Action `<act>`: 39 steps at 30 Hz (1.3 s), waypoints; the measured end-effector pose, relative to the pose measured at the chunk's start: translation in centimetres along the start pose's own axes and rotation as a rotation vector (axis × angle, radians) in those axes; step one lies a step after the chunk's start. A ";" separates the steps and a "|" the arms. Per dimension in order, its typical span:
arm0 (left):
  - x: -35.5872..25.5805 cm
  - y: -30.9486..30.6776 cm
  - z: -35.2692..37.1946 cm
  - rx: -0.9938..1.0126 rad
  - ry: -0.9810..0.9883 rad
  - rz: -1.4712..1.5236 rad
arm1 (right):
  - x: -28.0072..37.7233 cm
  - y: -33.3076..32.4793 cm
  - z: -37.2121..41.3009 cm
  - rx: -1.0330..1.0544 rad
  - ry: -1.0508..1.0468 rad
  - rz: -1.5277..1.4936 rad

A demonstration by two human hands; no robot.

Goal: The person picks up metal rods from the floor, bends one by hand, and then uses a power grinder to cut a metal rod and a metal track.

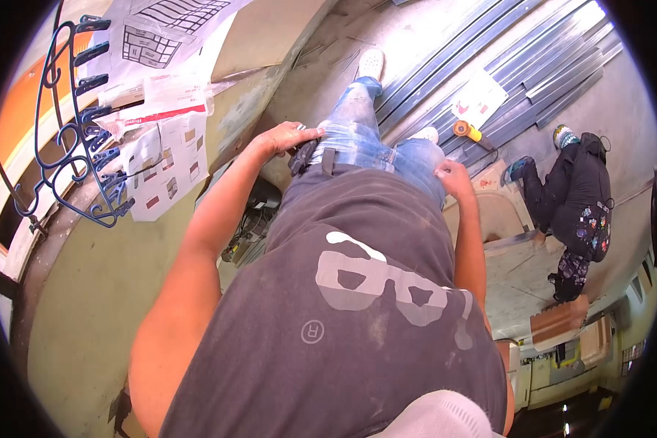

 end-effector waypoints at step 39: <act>-12.8 -20.3 -50.6 -0.856 0.305 -0.426 | -5.2 -7.6 -53.8 -0.821 -0.058 0.278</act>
Point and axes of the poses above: each hand's wrist, its own z-axis away from the middle knuckle, its own y-axis out of the palm, x = y × z, the point moved 10 cm from there along -z, towards the middle knuckle, and after that the axes turned 10 degrees about y, right-handed, at the moved point
